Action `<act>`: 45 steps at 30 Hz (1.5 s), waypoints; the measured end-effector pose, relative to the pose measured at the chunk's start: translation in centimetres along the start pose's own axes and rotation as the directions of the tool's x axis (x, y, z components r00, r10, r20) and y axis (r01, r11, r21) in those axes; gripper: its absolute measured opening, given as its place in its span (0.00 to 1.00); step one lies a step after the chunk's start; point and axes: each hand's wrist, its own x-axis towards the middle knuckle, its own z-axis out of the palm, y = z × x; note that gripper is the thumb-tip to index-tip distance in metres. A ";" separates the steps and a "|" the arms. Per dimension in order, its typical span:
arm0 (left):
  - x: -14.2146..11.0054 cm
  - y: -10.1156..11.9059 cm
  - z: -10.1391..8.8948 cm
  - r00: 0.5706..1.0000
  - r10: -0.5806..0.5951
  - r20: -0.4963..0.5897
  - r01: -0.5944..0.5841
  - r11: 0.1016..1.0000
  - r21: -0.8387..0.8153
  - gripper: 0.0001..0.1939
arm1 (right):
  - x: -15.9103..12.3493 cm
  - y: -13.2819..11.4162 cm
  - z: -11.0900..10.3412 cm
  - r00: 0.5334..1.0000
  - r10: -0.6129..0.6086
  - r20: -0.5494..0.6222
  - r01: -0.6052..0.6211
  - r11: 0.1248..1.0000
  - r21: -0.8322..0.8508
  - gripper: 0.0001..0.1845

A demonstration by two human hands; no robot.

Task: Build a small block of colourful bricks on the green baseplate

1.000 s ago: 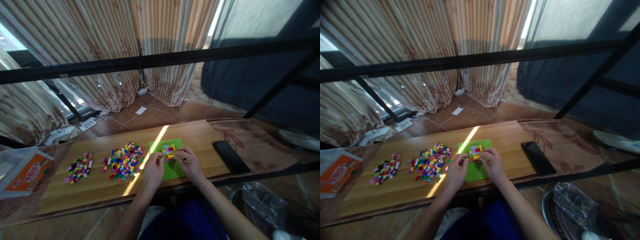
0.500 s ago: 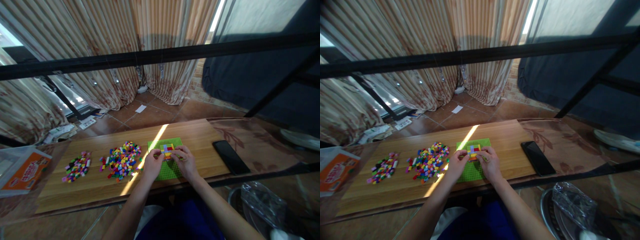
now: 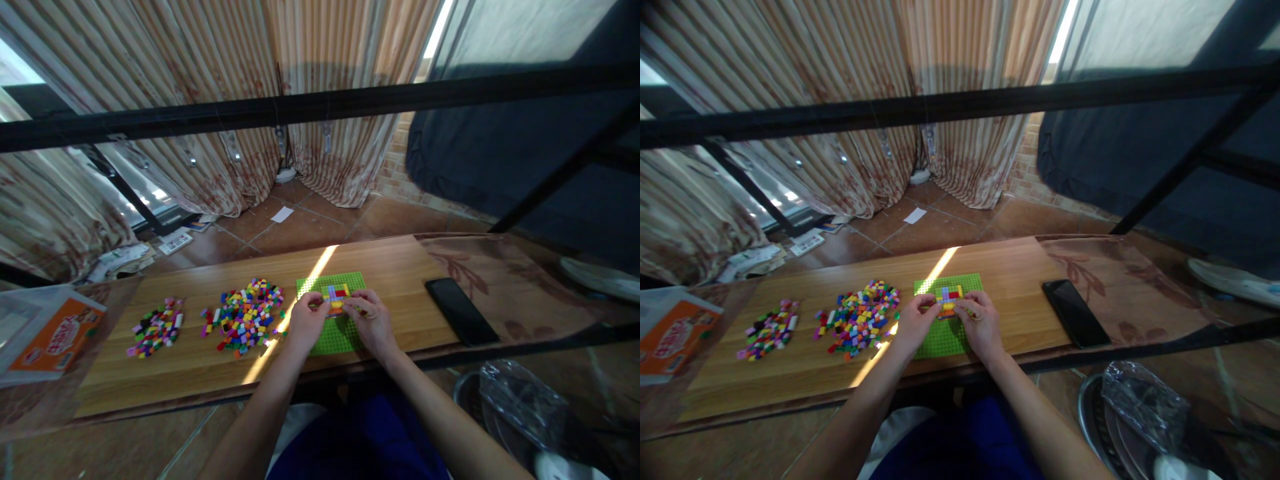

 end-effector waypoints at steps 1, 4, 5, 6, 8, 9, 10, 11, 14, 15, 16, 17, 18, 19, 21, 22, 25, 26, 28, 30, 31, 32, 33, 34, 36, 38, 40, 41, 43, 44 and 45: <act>0.0 0.0 0.0 1.000 0.002 0.000 -0.002 1.000 0.012 0.13 | 0.1 0.0 -0.1 1.000 -0.013 0.005 0.013 1.000 -0.014 0.09; 0.1 0.0 0.1 1.000 -0.005 0.003 0.005 0.999 0.038 0.14 | 0.4 -0.3 -0.4 0.998 -0.041 0.046 0.043 0.997 -0.060 0.10; 0.1 0.1 0.1 1.000 -0.015 0.004 0.015 0.999 0.043 0.14 | 0.5 -0.4 -0.6 0.997 -0.046 0.065 0.051 0.996 -0.077 0.10; 0.0 0.1 0.1 1.000 -0.025 0.005 0.025 0.999 0.047 0.15 | 0.7 -0.5 -0.8 0.995 -0.052 0.088 0.060 0.994 -0.096 0.10; 0.0 0.3 0.2 0.999 -0.039 0.004 0.039 0.998 0.049 0.15 | 0.9 -0.6 -1.1 0.990 -0.065 0.126 0.081 0.988 -0.135 0.11; -0.1 0.4 0.3 0.999 -0.042 0.003 0.042 0.998 0.048 0.15 | 1.0 -0.7 -1.2 0.988 -0.071 0.140 0.092 0.984 -0.150 0.11; -0.1 0.6 0.3 0.999 -0.040 0.001 0.040 0.998 0.046 0.15 | 1.1 -0.7 -1.3 0.986 -0.077 0.151 0.101 0.982 -0.160 0.11; -0.2 0.7 0.4 0.999 -0.036 0.000 0.036 0.998 0.045 0.14 | 1.2 -0.7 -1.4 0.984 -0.081 0.160 0.108 0.980 -0.168 0.11; -0.2 1.1 0.5 0.999 -0.037 0.003 0.036 0.997 0.071 0.13 | 1.2 -0.7 -1.4 0.980 -0.094 0.176 0.125 0.977 -0.174 0.12; -0.2 1.2 0.6 0.999 -0.041 0.001 0.041 0.996 0.082 0.12 | 1.1 -0.7 -1.4 0.979 -0.094 0.178 0.126 0.976 -0.176 0.12; -0.2 1.3 0.7 0.999 -0.049 -0.003 0.049 0.995 0.090 0.12 | 1.1 -0.7 -1.4 0.980 -0.091 0.177 0.122 0.977 -0.177 0.12; -0.2 1.4 0.7 0.998 -0.060 -0.013 0.061 0.994 0.094 0.12 | 1.0 -0.7 -1.4 0.981 -0.085 0.173 0.115 0.978 -0.173 0.12; -0.2 1.4 0.8 0.997 -0.070 -0.024 0.072 0.993 0.091 0.12 | 1.0 -0.7 -1.4 0.983 -0.076 0.165 0.103 0.981 -0.163 0.12; -0.2 1.5 0.9 0.996 -0.078 -0.035 0.080 0.993 0.084 0.12 | 1.0 -0.7 -1.4 0.986 -0.062 0.154 0.085 0.986 -0.145 0.11; -0.2 1.5 1.0 0.995 -0.085 -0.049 0.088 0.994 0.065 0.12 | 0.9 -0.7 -1.3 0.992 -0.011 0.126 0.022 0.996 -0.087 0.10; -0.2 1.5 1.0 0.995 -0.084 -0.053 0.087 0.994 0.059 0.12 | 0.9 -0.6 -1.2 0.994 0.032 0.104 -0.027 0.998 -0.049 0.11; -0.3 1.3 1.1 0.996 -0.077 -0.052 0.080 0.995 0.062 0.13 | 1.1 -0.3 -0.6 0.977 0.212 0.026 -0.214 0.974 0.071 0.18; -0.3 1.2 1.1 0.995 -0.079 -0.052 0.083 0.994 0.069 0.13 | 1.1 -0.2 -0.3 0.963 0.268 0.014 -0.268 0.958 0.103 0.21; -0.2 0.9 1.1 0.995 -0.089 -0.055 0.093 0.993 0.075 0.14 | 1.2 0.1 0.3 0.938 0.345 0.031 -0.345 0.927 0.144 0.24; 0.0 0.6 1.2 0.993 -0.107 -0.056 0.111 0.992 0.065 0.14 | 1.3 0.4 0.8 0.922 0.381 0.066 -0.387 0.908 0.159 0.25; 0.1 0.4 1.3 0.992 -0.117 -0.052 0.120 0.991 0.054 0.14 | 1.3 0.5 1.0 0.917 0.392 0.075 -0.399 0.902 0.163 0.25; 0.1 0.2 1.4 0.991 -0.126 -0.048 0.128 0.991 0.040 0.14 | 1.3 0.5 1.1 0.913 0.401 0.079 -0.408 0.898 0.166 0.25; 0.2 0.1 1.5 0.990 -0.133 -0.045 0.134 0.991 0.026 0.14 | 1.3 0.5 1.2 0.910 0.407 0.079 -0.415 0.894 0.167 0.25; 0.2 -0.1 1.6 0.989 -0.140 -0.047 0.141 0.990 0.012 0.14 | 1.3 0.6 1.2 0.908 0.412 0.078 -0.420 0.892 0.167 0.25; 0.3 -0.3 1.8 0.987 -0.152 -0.054 0.152 0.988 -0.011 0.15 | 1.2 0.6 1.2 0.906 0.417 0.077 -0.424 0.892 0.159 0.26; 0.3 -0.4 2.0 0.984 -0.165 -0.061 0.164 0.986 -0.024 0.15 | 1.2 0.6 1.1 0.909 0.411 0.070 -0.416 0.897 0.146 0.26; 0.4 -0.4 2.1 0.983 -0.174 -0.055 0.173 0.985 -0.022 0.15 | 1.1 0.6 1.2 0.915 0.399 0.062 -0.404 0.904 0.141 0.26; 0.5 -0.3 2.1 0.983 -0.177 -0.052 0.176 0.984 -0.014 0.14 | 1.1 0.6 1.2 0.916 0.397 0.059 -0.401 0.904 0.146 0.26; 0.5 -0.2 2.1 0.982 -0.185 -0.045 0.185 0.983 0.004 0.14 | 1.1 0.5 1.2 0.910 0.409 0.064 -0.414 0.894 0.173 0.27; 0.5 -0.2 2.0 0.981 -0.191 -0.040 0.191 0.981 0.009 0.15 | 1.2 0.5 1.2 0.905 0.418 0.076 -0.425 0.884 0.196 0.27; 0.5 -0.1 2.0 0.980 -0.195 -0.034 0.195 0.981 0.005 0.15 | 1.2 0.4 1.0 0.900 0.426 0.095 -0.436 0.870 0.230 0.28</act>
